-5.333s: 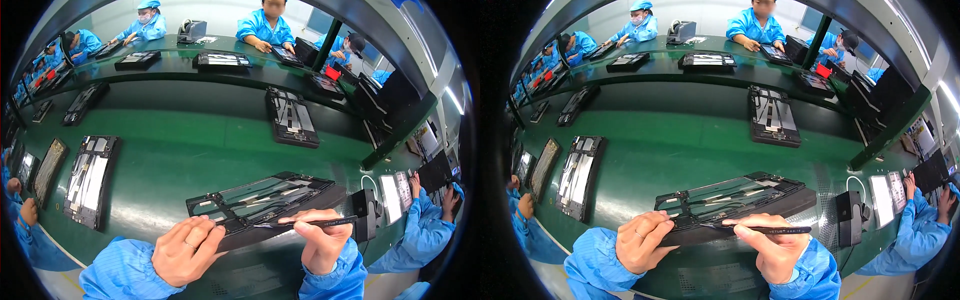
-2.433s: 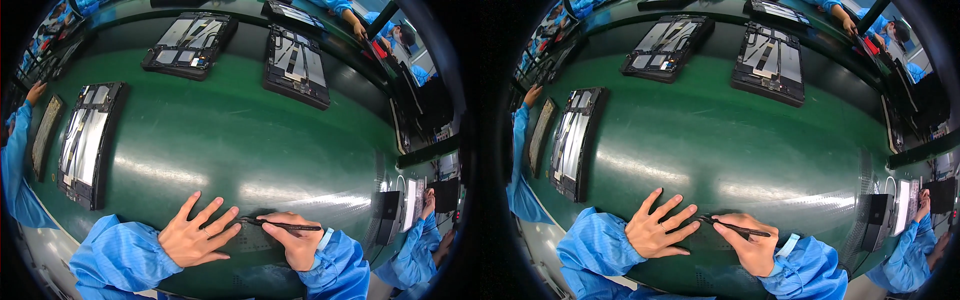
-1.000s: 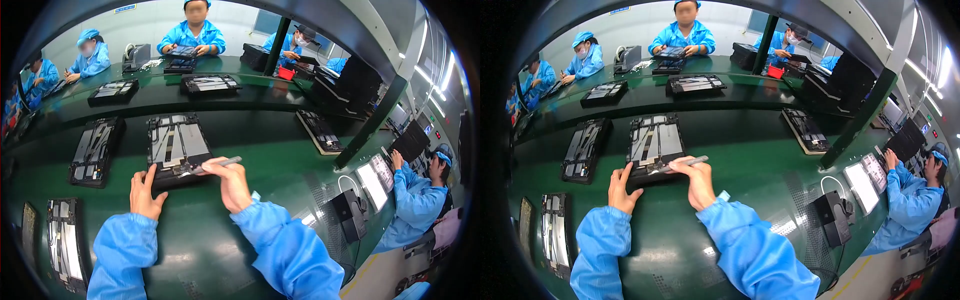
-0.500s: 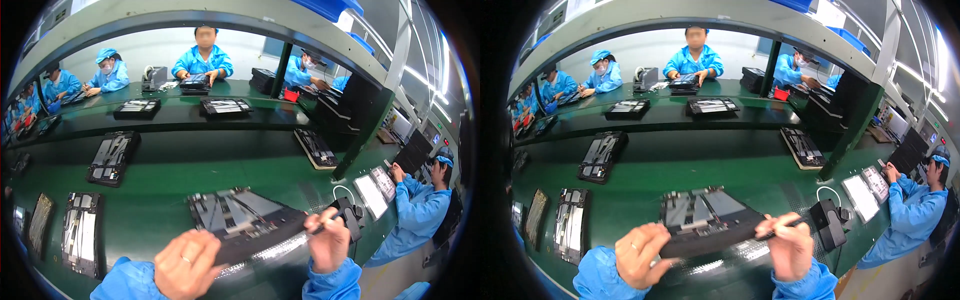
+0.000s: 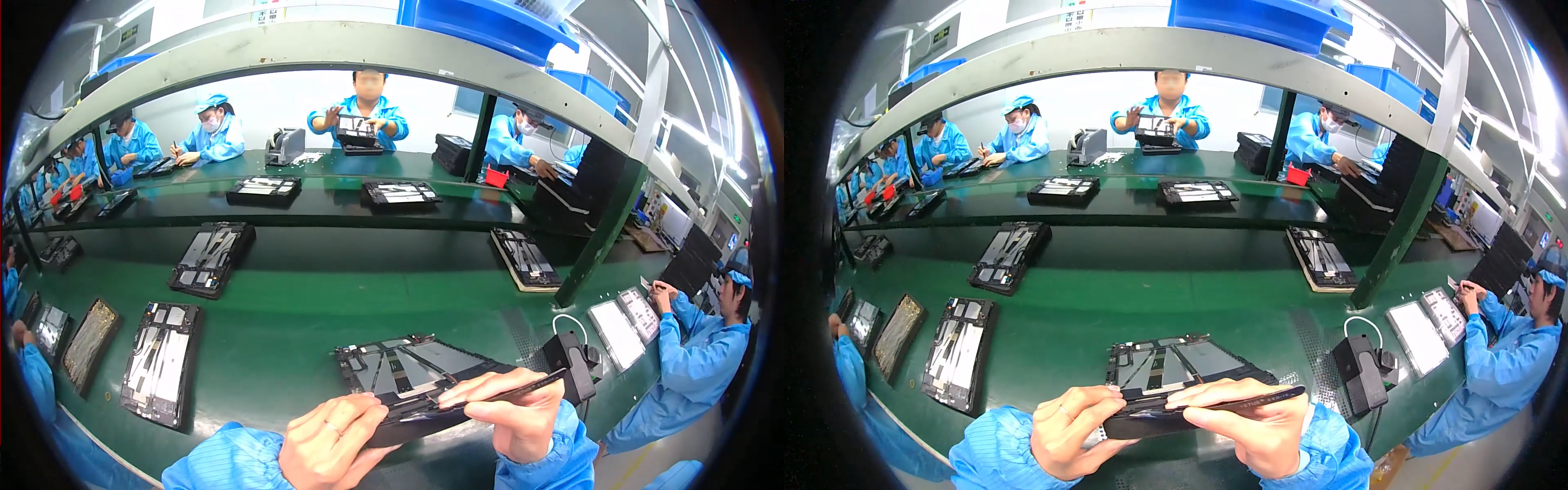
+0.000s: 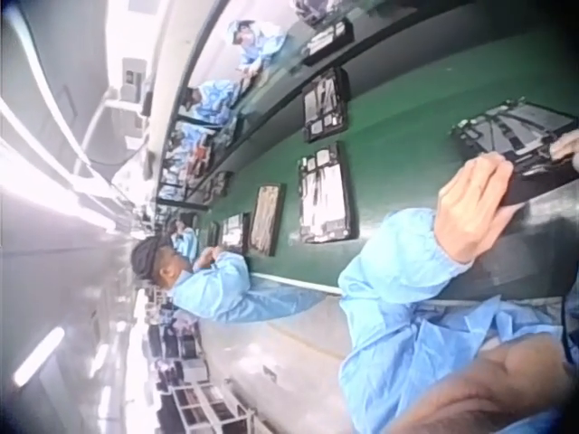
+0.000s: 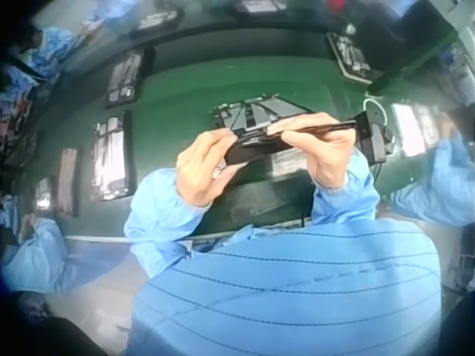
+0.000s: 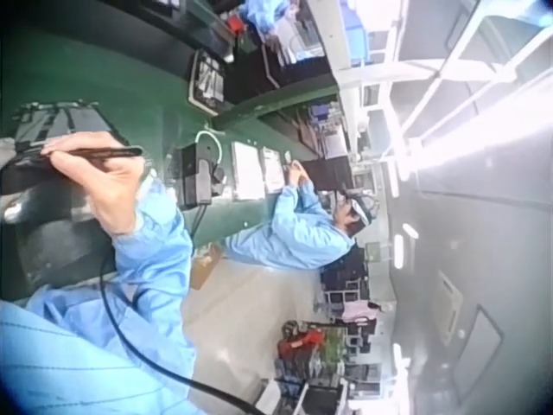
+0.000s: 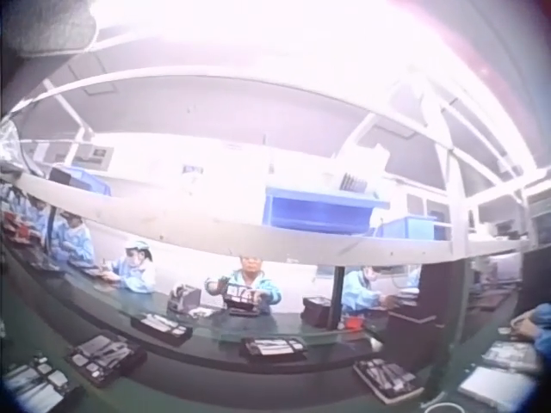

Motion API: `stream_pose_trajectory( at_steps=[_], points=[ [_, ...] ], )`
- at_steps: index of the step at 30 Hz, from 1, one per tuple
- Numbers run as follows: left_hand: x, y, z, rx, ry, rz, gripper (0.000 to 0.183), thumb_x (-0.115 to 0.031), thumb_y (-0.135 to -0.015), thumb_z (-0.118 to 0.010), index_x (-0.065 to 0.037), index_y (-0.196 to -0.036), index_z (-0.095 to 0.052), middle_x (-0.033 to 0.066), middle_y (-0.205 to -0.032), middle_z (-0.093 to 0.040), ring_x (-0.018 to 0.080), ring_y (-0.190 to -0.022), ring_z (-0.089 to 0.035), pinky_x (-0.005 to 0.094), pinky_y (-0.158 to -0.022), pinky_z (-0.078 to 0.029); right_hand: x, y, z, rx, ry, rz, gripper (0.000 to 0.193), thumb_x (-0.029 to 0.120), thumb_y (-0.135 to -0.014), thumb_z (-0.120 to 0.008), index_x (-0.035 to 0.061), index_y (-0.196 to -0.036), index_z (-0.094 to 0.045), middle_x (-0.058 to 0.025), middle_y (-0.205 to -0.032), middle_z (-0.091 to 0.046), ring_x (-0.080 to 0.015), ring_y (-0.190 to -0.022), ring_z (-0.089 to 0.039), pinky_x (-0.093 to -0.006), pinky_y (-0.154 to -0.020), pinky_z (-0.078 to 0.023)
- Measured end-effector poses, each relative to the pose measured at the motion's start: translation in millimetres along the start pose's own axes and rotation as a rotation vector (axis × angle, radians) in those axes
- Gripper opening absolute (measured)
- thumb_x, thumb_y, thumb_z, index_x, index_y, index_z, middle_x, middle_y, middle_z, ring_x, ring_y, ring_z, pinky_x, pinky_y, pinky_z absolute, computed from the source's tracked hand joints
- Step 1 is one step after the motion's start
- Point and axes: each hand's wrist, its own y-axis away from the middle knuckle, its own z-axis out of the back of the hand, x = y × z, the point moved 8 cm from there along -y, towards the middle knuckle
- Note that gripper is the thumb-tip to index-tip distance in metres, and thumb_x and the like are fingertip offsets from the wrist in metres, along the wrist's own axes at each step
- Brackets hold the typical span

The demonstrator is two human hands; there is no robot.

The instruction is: The person assembles internal components and ribbon cables into a tablet casing using tweezers and a precision tool.

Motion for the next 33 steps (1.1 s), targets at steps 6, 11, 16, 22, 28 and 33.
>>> stream_pose_trajectory(
  at_steps=[6,11,16,22,28,33],
  points=[
    [2.6,3.9,-0.7,0.003,0.022,0.01,0.039,-0.011,-0.053,-0.075,0.002,-0.085,-0.057,0.0131,-0.082,-0.056,0.0242,-0.073,-0.06,0.0287,-0.06,-0.05,-4.0,0.3,-4.3,0.007,0.032,0.025,0.011,-0.01,-0.066,-0.059,-0.0095,-0.076,-0.06,-0.0202,-0.078,-0.061,-0.025,-0.073,-0.061,-0.0324,-0.069,-0.05],
    [3.3,3.8,-0.4,0.006,0.022,0.003,0.039,-0.011,-0.053,-0.075,0.002,-0.084,-0.057,0.0129,-0.081,-0.057,0.0244,-0.073,-0.06,0.029,-0.06,-0.05,-1.9,-0.6,-4.9,-0.004,0.039,0.044,0.01,-0.01,-0.066,-0.058,-0.0095,-0.076,-0.06,-0.0201,-0.078,-0.061,-0.025,-0.073,-0.061,-0.0328,-0.07,-0.05],
    [4.0,3.4,-0.7,0.004,0.031,-0.001,0.039,-0.011,-0.053,-0.075,0.003,-0.084,-0.057,0.0129,-0.081,-0.056,0.0245,-0.072,-0.06,0.0294,-0.06,-0.05,-2.4,-0.3,-5.3,-0.008,0.047,0.027,0.01,-0.01,-0.066,-0.058,-0.0093,-0.076,-0.06,-0.0196,-0.079,-0.061,-0.0251,-0.075,-0.061,-0.0333,-0.072,-0.049],
    [4.5,3.4,-0.3,0.0,0.031,0.0,0.039,-0.012,-0.053,-0.075,0.003,-0.084,-0.057,0.0128,-0.08,-0.056,0.0242,-0.072,-0.06,0.0293,-0.059,-0.05,-2.4,-0.5,-6.3,0.01,0.057,0.039,0.01,-0.01,-0.067,-0.058,-0.0089,-0.076,-0.06,-0.0192,-0.08,-0.061,-0.0255,-0.076,-0.06,-0.0344,-0.075,-0.048],
    [3.4,1.7,-1.4,0.0,0.025,0.0,0.039,-0.012,-0.052,-0.076,0.002,-0.084,-0.057,0.0123,-0.08,-0.056,0.0239,-0.072,-0.06,0.0289,-0.059,-0.05,-2.2,0.4,-5.6,0.013,0.073,0.035,0.01,-0.01,-0.067,-0.059,-0.0088,-0.077,-0.06,-0.019,-0.08,-0.061,-0.0259,-0.077,-0.06,-0.0362,-0.078,-0.046],
    [3.4,1.8,0.0,-0.026,0.023,-0.014,0.04,-0.012,-0.051,-0.077,0.002,-0.083,-0.057,0.0126,-0.08,-0.057,0.0243,-0.073,-0.061,0.0292,-0.06,-0.051,-3.9,-0.1,-4.2,0.019,0.09,0.035,0.011,-0.009,-0.067,-0.059,-0.0089,-0.078,-0.06,-0.019,-0.081,-0.061,-0.026,-0.078,-0.06,-0.0368,-0.078,-0.046]
  ],
)
